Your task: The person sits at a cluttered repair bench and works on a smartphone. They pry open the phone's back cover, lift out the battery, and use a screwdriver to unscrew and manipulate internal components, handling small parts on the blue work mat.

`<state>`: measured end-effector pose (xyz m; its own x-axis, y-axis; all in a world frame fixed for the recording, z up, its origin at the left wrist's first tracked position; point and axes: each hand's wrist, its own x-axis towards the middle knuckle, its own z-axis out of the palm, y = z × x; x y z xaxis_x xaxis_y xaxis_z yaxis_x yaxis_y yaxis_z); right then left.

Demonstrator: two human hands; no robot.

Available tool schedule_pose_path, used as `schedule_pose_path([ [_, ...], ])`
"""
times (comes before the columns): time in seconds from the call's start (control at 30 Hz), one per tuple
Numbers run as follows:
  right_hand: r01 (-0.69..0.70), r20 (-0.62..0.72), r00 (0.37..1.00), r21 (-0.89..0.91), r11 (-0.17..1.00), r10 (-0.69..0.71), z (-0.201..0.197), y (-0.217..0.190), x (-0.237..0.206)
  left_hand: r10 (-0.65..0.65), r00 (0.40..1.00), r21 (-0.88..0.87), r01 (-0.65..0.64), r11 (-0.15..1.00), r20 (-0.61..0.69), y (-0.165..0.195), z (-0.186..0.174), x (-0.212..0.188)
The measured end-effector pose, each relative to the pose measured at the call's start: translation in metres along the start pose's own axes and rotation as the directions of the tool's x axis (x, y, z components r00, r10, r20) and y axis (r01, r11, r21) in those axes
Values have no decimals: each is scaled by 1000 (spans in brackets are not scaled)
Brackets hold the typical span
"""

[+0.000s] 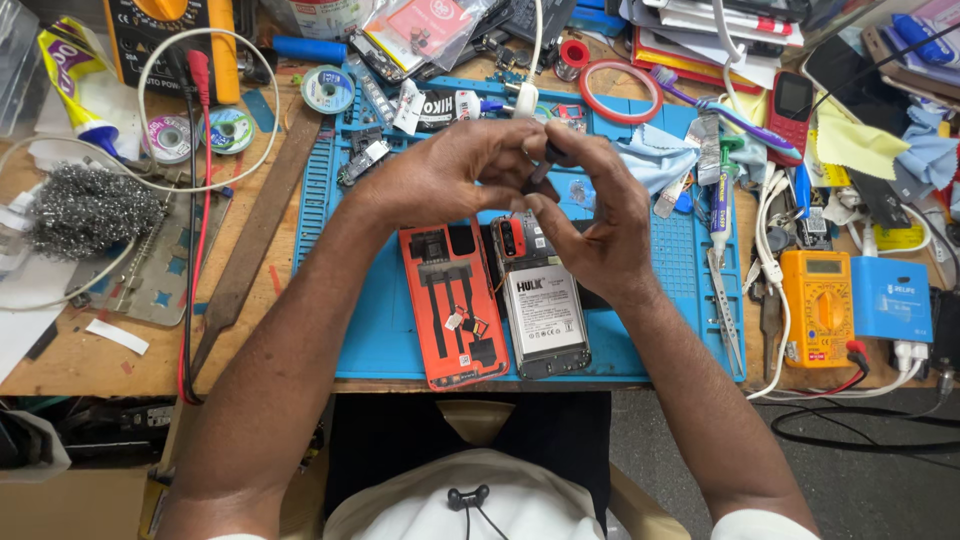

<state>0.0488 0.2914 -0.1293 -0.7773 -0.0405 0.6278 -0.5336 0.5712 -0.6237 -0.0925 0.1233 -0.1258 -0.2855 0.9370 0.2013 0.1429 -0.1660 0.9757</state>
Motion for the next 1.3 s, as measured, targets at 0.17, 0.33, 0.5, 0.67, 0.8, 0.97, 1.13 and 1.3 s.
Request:
schedule_pose_path([
  [0.17, -37, -27, 999, 42, 998, 38, 1, 0, -1, -64, 988, 237, 97, 967, -143, 2, 4, 3],
  [0.33, -39, -19, 999, -60, 997, 38, -1, 1, -2, -13, 996, 151, 25, 988, -84, 3, 2, 3],
  [0.5, -58, -39, 997, 60, 996, 61, 0, 3, -2, -137, 973, 314, 192, 930, -187, 0, -4, 1],
  [0.67, -27, -42, 999, -56, 998, 24, 1, 4, -2, -53, 996, 211, 69, 975, -77, 4, 0, 3],
  [0.8, -35, -17, 999, -20, 999, 35, 4, 6, -2, -22, 976, 384, 106, 917, -218, 14, 4, 4],
  [0.97, -107, -6, 994, 195, 975, 111, 1, 9, -5, -25, 994, 447, 69, 892, -103, 18, -11, -5],
  [1.13, -92, -65, 991, 311, 946, 118, -3, 9, -6, -72, 994, 528, 105, 843, -83, 9, -17, -9],
  [1.3, -84, -57, 994, 129, 988, 92, -8, 7, -3, -43, 998, 625, 63, 778, -48, 8, -4, -4],
])
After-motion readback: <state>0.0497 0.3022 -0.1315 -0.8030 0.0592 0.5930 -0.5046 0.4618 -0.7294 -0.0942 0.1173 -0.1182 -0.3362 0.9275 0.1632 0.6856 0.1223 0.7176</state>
